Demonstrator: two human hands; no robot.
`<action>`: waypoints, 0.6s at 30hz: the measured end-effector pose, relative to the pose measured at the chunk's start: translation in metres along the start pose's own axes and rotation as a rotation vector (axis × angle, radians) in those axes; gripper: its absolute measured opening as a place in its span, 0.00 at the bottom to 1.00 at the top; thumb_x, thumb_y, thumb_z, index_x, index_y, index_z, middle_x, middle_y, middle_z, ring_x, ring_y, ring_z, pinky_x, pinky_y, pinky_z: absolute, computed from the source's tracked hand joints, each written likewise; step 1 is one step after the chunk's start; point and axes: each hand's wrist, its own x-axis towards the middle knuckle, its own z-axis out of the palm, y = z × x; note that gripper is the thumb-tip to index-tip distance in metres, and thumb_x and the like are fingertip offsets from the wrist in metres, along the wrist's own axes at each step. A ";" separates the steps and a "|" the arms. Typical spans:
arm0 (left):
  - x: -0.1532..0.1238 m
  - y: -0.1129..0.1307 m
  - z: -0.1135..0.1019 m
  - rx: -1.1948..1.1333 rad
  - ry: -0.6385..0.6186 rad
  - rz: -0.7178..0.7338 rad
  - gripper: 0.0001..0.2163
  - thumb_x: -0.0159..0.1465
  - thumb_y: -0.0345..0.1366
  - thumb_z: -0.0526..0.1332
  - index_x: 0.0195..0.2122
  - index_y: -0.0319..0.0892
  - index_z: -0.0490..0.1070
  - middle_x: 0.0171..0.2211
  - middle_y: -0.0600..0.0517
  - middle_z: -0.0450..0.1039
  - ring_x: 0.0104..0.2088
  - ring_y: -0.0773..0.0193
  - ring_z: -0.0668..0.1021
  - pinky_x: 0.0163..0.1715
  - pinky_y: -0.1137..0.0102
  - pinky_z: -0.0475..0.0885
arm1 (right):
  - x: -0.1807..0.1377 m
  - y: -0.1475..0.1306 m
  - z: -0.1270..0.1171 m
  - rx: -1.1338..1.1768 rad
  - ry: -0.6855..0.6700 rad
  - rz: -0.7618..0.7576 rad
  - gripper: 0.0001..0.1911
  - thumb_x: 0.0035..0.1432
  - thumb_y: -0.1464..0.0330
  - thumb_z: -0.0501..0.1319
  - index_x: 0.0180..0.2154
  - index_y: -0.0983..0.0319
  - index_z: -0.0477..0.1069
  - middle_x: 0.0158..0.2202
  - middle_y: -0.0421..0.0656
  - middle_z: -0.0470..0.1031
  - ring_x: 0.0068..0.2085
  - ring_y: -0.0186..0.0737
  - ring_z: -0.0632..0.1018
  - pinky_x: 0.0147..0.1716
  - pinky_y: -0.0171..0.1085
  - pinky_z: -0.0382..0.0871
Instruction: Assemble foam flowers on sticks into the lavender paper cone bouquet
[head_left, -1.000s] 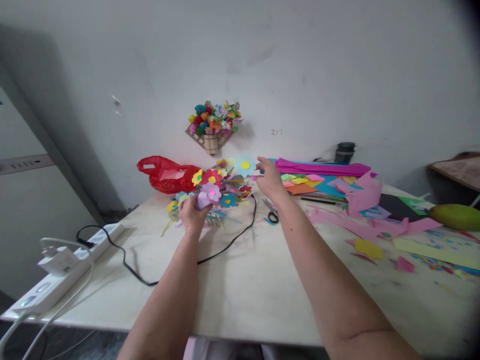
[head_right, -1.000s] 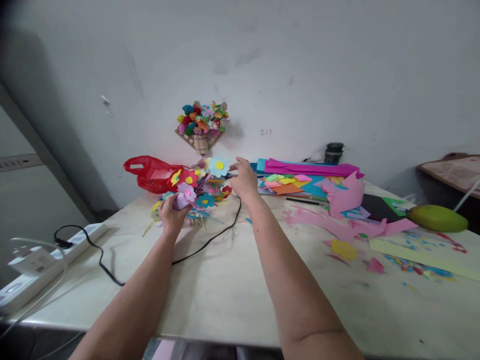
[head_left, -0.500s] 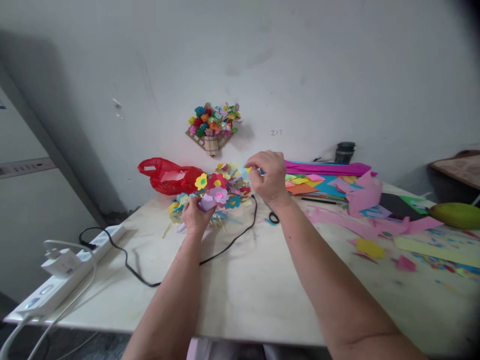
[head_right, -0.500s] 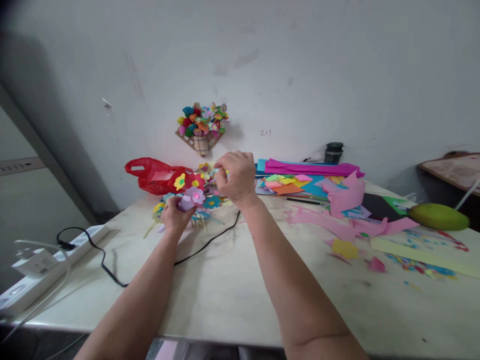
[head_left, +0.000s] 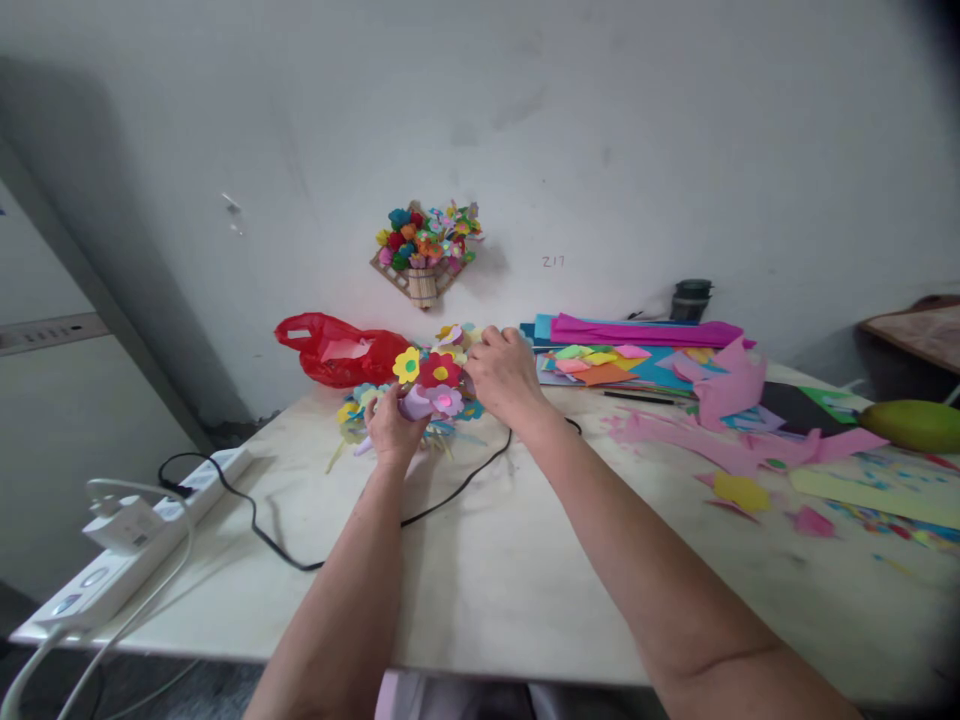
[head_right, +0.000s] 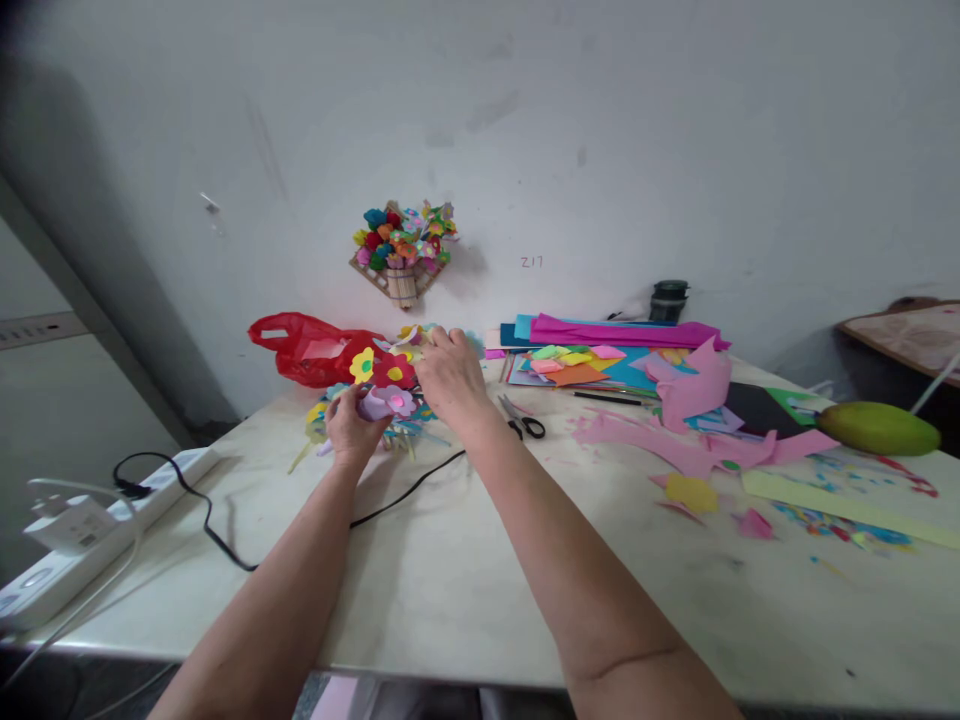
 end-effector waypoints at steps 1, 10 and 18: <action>0.000 0.000 0.001 0.007 -0.001 0.011 0.26 0.44 0.39 0.67 0.47 0.45 0.67 0.41 0.48 0.76 0.44 0.52 0.75 0.55 0.56 0.59 | 0.000 0.000 0.002 -0.006 -0.006 0.005 0.16 0.61 0.75 0.50 0.33 0.60 0.76 0.34 0.49 0.74 0.45 0.49 0.63 0.41 0.46 0.50; 0.000 -0.001 0.000 0.044 -0.017 0.104 0.19 0.46 0.38 0.63 0.41 0.44 0.70 0.39 0.47 0.76 0.44 0.51 0.75 0.54 0.57 0.60 | 0.001 0.002 0.007 -0.019 -0.080 0.013 0.14 0.59 0.75 0.52 0.30 0.59 0.74 0.32 0.47 0.74 0.45 0.48 0.64 0.44 0.46 0.48; -0.001 -0.001 0.003 0.067 -0.056 0.047 0.22 0.44 0.40 0.64 0.41 0.44 0.68 0.36 0.48 0.76 0.41 0.52 0.76 0.54 0.58 0.61 | 0.001 0.001 -0.001 -0.036 -0.092 -0.037 0.12 0.59 0.75 0.53 0.30 0.60 0.74 0.34 0.47 0.75 0.46 0.48 0.64 0.47 0.47 0.48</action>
